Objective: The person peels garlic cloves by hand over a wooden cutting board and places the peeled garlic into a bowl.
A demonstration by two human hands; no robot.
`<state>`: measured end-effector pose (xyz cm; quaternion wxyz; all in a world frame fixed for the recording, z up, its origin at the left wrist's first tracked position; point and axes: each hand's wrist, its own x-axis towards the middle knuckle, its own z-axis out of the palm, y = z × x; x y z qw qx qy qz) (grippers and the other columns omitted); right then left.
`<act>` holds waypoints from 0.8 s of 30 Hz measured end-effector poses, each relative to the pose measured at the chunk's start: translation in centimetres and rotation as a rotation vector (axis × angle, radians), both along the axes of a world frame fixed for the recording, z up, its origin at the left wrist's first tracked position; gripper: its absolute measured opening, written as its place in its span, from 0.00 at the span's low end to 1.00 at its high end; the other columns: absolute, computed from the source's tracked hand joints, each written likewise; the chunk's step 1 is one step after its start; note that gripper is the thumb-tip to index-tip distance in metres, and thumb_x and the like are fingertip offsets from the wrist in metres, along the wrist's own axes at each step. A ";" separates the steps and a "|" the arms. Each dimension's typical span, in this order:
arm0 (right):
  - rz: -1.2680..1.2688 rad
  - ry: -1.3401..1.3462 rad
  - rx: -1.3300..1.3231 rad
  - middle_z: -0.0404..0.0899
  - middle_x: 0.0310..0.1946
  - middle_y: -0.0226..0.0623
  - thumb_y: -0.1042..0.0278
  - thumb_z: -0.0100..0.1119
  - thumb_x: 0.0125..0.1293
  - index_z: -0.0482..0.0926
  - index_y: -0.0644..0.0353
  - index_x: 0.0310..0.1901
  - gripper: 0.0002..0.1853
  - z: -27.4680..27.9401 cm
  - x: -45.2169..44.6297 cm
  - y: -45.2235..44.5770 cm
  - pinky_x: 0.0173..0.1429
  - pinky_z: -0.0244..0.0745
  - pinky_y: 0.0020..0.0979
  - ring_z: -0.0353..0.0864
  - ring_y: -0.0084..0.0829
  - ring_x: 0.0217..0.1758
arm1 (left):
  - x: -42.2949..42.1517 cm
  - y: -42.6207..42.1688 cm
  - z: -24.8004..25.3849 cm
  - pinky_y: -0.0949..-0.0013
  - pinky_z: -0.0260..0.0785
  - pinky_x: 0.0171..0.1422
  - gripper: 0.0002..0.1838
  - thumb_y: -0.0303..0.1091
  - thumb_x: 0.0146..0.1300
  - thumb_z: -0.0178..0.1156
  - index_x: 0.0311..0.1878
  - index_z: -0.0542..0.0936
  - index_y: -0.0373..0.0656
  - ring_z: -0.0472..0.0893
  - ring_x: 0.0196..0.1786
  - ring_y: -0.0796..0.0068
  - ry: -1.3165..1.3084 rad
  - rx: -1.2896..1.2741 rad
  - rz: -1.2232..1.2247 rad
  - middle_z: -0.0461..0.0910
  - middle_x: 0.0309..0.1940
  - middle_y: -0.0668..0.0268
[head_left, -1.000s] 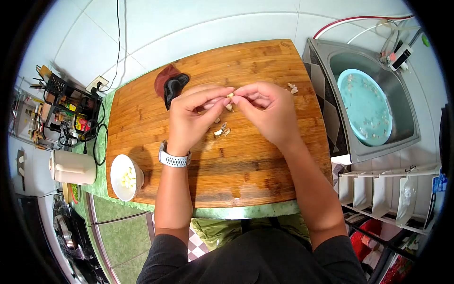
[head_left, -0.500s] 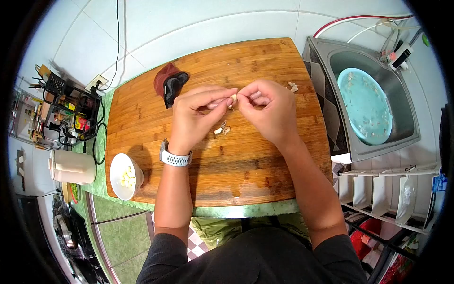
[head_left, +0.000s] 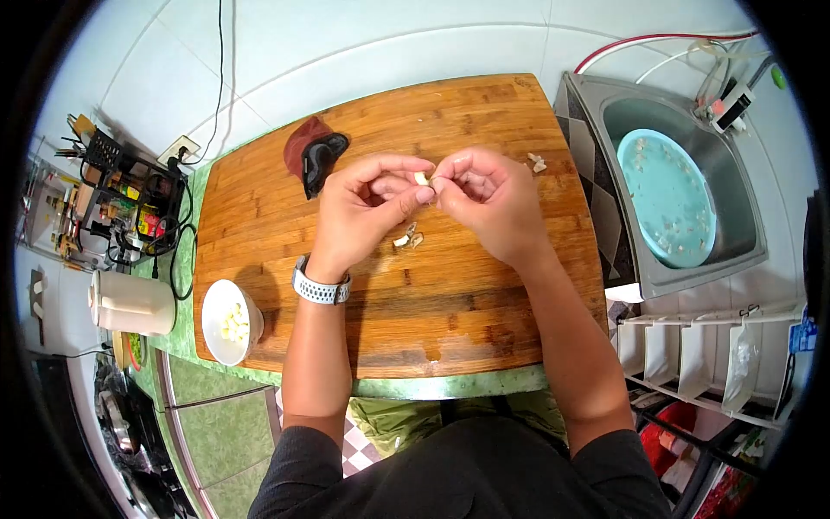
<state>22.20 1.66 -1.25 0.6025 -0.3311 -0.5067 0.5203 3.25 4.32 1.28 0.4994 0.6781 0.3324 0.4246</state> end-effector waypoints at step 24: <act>-0.111 -0.096 0.007 0.89 0.32 0.35 0.78 0.67 0.66 0.86 0.69 0.39 0.03 -0.6 0.0 0.4 0.39 0.80 0.20 0.86 0.17 0.35 | 0.0 0.2 0.3 0.78 0.77 0.46 0.17 0.22 0.61 0.73 0.55 0.88 0.39 0.84 0.42 0.80 0.153 0.209 0.081 0.86 0.41 0.66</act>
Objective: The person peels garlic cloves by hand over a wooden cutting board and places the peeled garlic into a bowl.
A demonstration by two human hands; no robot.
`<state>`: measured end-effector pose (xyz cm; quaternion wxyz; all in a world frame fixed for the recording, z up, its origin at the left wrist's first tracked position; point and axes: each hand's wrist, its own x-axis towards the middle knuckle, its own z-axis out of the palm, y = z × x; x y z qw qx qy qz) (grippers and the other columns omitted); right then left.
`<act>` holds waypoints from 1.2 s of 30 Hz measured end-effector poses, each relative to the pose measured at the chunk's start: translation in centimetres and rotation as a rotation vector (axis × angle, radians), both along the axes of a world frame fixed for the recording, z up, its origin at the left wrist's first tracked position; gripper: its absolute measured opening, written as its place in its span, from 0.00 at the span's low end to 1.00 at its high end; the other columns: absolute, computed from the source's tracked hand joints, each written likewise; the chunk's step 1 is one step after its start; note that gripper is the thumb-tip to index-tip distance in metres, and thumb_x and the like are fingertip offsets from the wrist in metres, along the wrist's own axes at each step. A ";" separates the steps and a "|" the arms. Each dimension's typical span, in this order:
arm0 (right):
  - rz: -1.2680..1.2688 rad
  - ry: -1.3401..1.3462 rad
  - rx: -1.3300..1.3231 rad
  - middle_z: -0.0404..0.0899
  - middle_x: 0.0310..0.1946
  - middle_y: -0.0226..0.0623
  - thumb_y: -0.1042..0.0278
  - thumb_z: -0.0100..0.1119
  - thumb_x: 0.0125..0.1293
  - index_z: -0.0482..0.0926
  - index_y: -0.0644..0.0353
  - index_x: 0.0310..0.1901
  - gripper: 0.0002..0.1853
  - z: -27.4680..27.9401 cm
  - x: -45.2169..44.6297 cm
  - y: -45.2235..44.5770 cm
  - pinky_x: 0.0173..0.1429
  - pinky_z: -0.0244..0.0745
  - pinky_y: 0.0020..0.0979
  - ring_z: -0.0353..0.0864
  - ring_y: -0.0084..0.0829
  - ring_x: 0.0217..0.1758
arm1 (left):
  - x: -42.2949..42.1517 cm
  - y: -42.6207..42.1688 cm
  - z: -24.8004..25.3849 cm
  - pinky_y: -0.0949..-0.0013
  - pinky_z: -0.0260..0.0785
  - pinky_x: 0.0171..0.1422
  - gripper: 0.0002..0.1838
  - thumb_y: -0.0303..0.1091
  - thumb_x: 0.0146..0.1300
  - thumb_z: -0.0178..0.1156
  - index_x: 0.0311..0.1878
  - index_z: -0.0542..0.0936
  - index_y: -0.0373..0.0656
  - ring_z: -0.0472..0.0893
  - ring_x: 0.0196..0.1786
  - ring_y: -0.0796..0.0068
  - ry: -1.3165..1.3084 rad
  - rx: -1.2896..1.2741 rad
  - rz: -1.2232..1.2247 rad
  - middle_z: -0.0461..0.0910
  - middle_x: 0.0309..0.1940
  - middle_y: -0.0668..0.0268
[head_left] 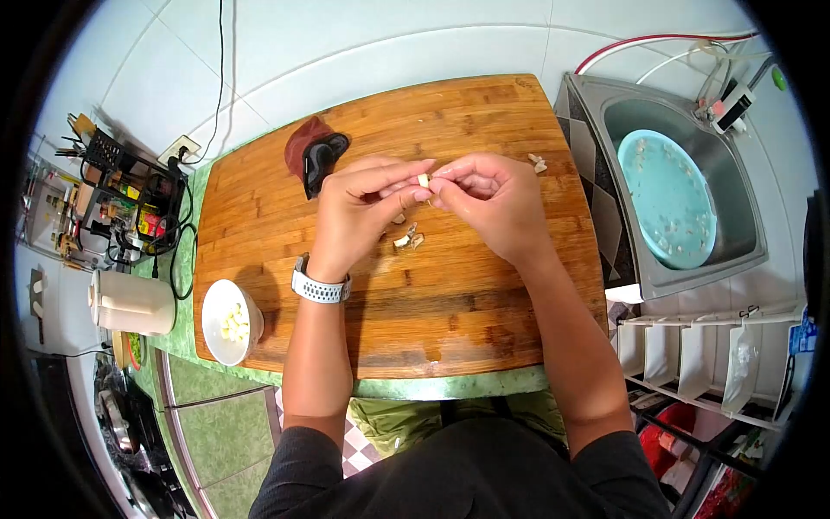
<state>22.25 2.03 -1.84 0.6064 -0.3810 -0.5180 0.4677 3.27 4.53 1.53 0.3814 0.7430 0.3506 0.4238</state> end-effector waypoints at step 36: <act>0.026 0.150 -0.048 0.86 0.34 0.33 0.81 0.63 0.69 0.81 0.68 0.41 0.02 1.0 0.3 -0.2 0.41 0.80 0.20 0.85 0.18 0.36 | -0.7 0.0 0.1 0.79 0.78 0.49 0.13 0.21 0.72 0.63 0.57 0.83 0.30 0.87 0.49 0.79 -0.211 -0.218 -0.137 0.89 0.47 0.60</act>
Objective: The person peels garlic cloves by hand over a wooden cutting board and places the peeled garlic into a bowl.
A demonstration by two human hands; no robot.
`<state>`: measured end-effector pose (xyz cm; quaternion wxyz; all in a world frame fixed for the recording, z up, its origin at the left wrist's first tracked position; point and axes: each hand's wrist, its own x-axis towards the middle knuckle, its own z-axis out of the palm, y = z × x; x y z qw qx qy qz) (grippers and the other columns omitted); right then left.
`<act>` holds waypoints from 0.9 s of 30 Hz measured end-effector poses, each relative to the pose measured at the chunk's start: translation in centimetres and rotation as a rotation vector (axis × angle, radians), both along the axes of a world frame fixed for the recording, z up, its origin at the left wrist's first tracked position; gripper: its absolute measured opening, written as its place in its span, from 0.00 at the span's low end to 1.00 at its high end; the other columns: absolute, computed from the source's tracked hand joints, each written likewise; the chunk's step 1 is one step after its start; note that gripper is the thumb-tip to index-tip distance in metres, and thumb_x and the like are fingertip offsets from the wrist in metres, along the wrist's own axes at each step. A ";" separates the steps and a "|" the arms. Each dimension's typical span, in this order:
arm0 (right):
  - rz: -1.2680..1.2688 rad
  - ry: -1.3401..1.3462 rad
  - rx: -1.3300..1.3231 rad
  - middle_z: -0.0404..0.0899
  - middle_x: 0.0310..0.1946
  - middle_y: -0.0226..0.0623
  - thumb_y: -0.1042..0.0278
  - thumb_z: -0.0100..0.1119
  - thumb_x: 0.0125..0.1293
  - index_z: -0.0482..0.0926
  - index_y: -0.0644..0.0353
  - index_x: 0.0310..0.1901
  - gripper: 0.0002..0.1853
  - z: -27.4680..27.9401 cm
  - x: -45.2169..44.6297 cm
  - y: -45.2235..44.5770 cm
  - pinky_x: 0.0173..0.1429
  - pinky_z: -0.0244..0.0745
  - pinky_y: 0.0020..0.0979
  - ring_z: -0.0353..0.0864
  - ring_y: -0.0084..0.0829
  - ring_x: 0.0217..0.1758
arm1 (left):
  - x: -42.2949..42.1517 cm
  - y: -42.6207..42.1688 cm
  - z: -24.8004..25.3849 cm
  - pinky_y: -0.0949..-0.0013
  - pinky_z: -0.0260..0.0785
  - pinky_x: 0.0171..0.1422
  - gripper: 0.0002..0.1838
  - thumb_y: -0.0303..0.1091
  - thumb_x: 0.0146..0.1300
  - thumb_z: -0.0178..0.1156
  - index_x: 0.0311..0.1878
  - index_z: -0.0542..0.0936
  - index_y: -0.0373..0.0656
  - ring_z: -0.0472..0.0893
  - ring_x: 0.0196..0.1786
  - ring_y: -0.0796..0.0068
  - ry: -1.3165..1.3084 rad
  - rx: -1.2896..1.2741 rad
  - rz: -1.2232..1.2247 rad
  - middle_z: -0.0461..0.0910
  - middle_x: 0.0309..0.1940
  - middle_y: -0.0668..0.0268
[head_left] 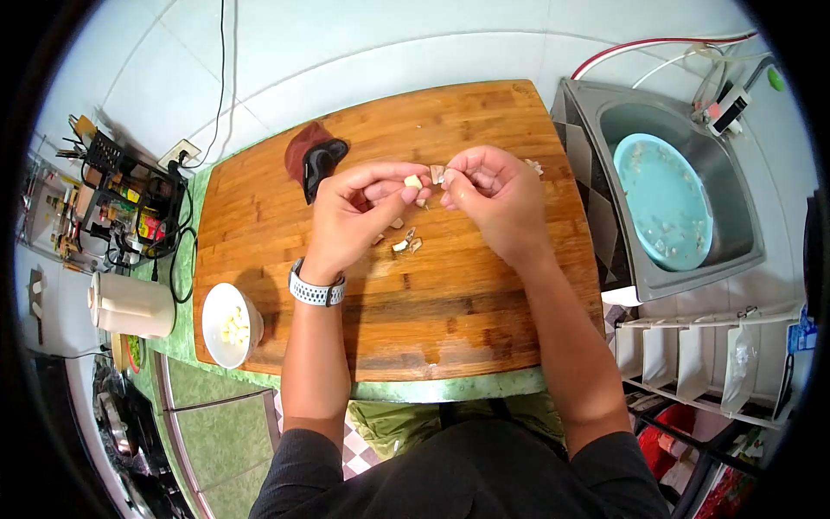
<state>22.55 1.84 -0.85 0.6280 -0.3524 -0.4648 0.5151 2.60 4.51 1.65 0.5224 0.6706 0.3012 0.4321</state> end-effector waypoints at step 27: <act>-0.092 -1.995 -0.463 0.86 0.38 0.51 0.74 0.70 0.50 0.84 0.63 0.32 0.07 -14.6 49.5 -1.1 0.52 0.83 0.42 0.88 0.49 0.46 | -26.1 -14.3 8.6 0.61 0.78 0.39 0.06 0.34 0.56 0.72 0.38 0.90 0.47 0.87 0.36 0.62 1.422 0.216 0.654 0.88 0.32 0.63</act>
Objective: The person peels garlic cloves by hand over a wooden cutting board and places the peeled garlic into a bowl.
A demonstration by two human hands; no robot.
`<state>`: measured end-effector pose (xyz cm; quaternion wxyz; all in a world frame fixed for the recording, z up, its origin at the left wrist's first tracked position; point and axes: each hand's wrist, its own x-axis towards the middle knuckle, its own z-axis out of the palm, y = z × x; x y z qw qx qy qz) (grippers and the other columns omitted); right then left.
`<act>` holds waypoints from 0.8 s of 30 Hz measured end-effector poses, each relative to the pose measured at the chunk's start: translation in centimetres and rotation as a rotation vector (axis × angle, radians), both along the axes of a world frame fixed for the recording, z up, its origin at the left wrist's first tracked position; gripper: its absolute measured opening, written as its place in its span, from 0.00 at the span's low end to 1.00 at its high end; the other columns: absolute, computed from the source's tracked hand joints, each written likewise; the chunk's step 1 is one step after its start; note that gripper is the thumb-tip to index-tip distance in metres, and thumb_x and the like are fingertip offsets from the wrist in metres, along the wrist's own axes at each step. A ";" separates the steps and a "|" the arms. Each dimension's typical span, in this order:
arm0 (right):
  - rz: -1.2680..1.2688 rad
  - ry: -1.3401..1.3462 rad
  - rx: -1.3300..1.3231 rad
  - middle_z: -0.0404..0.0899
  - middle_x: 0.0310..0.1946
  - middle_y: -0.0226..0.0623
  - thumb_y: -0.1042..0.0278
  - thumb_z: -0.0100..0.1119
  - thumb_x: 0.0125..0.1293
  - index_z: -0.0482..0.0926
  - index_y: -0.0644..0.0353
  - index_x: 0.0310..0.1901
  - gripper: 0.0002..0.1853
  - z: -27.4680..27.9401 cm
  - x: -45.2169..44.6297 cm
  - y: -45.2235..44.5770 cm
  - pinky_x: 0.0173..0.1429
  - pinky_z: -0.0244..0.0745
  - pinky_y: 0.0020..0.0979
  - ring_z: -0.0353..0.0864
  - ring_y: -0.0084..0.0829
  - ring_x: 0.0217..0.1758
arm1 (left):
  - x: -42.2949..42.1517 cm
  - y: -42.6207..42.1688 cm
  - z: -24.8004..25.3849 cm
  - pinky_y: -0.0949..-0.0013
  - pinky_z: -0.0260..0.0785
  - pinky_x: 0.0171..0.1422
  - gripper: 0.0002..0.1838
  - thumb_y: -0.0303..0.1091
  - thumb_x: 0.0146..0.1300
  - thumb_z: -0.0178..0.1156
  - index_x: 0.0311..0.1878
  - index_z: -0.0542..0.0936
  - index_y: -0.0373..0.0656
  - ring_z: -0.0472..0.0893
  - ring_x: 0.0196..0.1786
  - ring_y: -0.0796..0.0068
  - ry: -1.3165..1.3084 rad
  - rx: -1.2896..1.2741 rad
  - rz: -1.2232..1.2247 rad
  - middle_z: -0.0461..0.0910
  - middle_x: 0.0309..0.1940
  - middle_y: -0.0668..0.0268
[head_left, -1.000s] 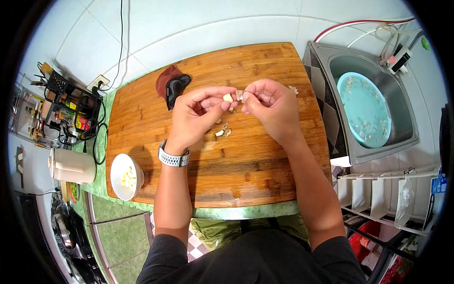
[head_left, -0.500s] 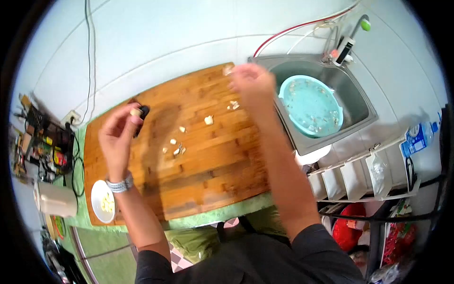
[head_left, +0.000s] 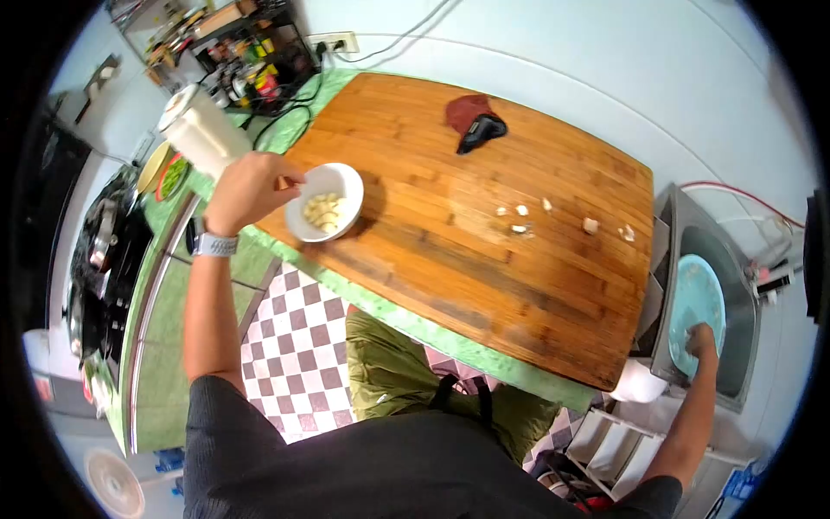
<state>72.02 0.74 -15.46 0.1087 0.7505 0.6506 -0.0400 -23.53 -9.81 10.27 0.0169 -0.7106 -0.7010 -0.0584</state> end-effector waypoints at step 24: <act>-0.231 0.005 0.395 0.88 0.44 0.37 0.78 0.64 0.57 0.87 0.52 0.47 0.16 15.8 -12.3 -3.4 0.56 0.80 0.41 0.87 0.43 0.50 | 15.8 6.7 -2.1 0.57 0.76 0.39 0.09 0.39 0.61 0.70 0.42 0.89 0.49 0.86 0.38 0.58 -0.180 0.352 -0.365 0.87 0.34 0.65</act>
